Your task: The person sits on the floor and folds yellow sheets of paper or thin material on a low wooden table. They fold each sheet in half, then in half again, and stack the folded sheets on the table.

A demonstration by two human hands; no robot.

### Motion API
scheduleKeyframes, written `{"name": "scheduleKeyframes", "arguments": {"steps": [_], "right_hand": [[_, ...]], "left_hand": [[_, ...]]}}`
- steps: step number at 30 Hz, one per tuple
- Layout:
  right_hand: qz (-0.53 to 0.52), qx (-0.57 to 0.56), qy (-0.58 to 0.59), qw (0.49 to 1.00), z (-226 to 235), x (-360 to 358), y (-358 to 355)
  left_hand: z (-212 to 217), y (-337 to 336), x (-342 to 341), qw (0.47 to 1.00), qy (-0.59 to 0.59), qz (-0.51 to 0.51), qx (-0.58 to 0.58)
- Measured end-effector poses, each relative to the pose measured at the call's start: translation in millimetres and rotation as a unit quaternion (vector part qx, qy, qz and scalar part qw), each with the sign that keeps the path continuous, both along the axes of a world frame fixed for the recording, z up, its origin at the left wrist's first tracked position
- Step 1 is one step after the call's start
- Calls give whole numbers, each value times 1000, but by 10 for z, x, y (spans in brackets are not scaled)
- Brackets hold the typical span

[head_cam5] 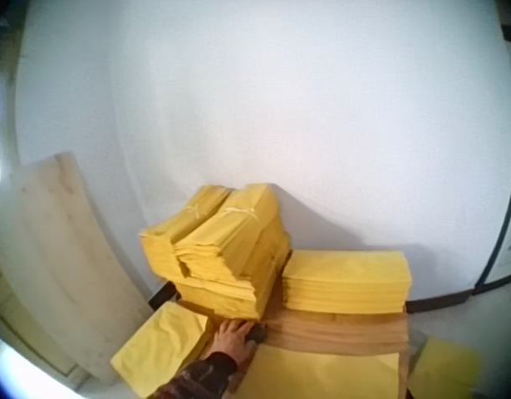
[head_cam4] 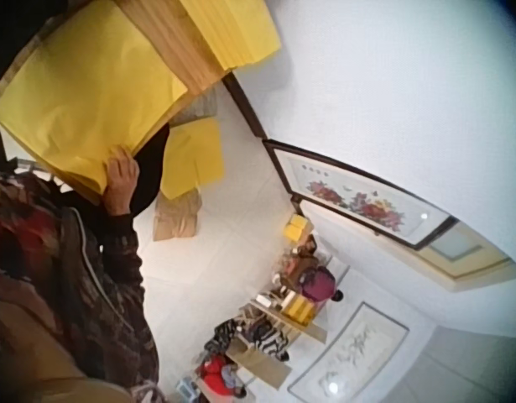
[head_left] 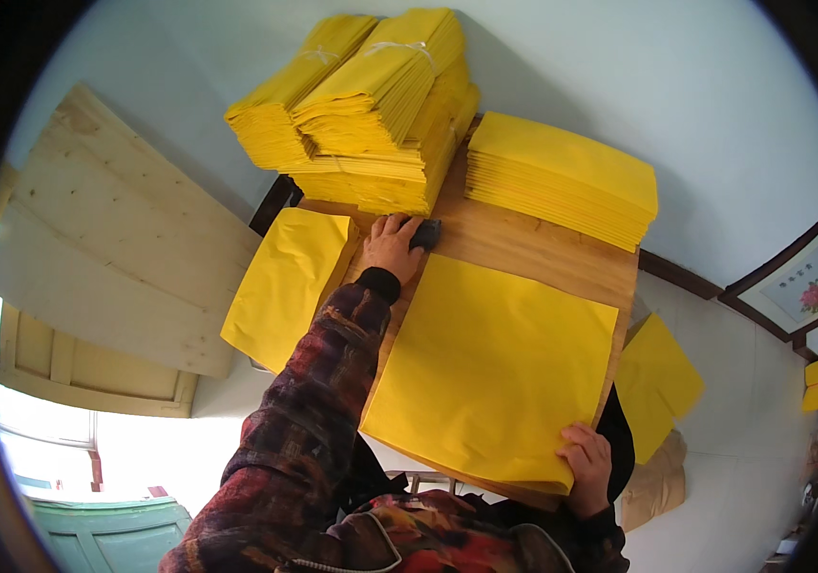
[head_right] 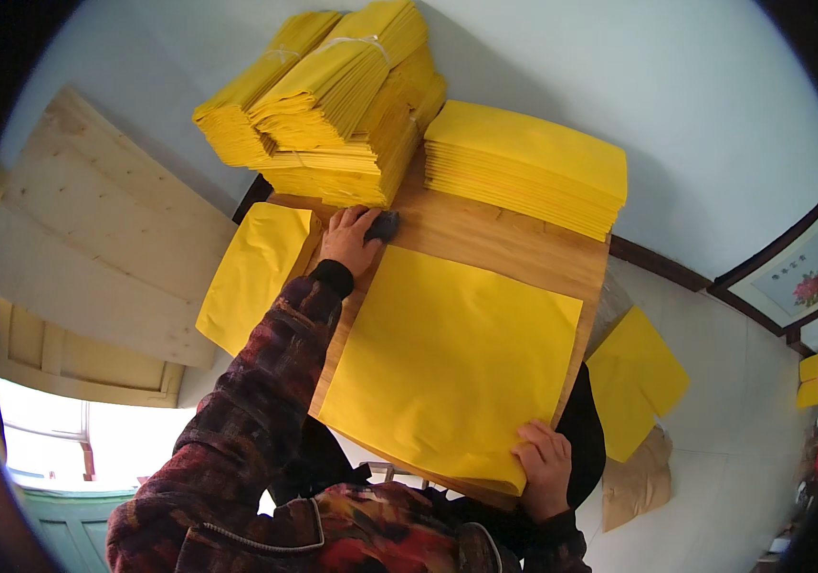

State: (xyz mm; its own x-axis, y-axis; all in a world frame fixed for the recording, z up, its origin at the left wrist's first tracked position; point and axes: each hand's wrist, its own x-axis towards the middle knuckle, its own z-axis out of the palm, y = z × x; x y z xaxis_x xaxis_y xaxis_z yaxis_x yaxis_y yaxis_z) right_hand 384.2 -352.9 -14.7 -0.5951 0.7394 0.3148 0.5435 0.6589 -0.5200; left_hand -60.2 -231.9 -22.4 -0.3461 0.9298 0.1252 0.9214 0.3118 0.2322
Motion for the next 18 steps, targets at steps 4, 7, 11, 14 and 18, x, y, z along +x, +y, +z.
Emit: {"name": "scheduleKeyframes", "arguments": {"steps": [4,7,11,14,18], "right_hand": [[-2,2,-8,1000,28,-7,0],[-3,4,-8,1000,37,-9,7],[-6,4,2,1000,36,-12,11],[-2,4,-7,1000,34,-26,16],[1,0,-11,1000,35,-26,29]], "left_hand": [[16,3,-21,1000,11,-5,9],[11,8,-36,1000,22,-10,-7],[-21,5,-104,999,33,-23,15],[-38,-19,-183,998,43,-42,29],[-77,-42,-259,996,52,-55,53]]}}
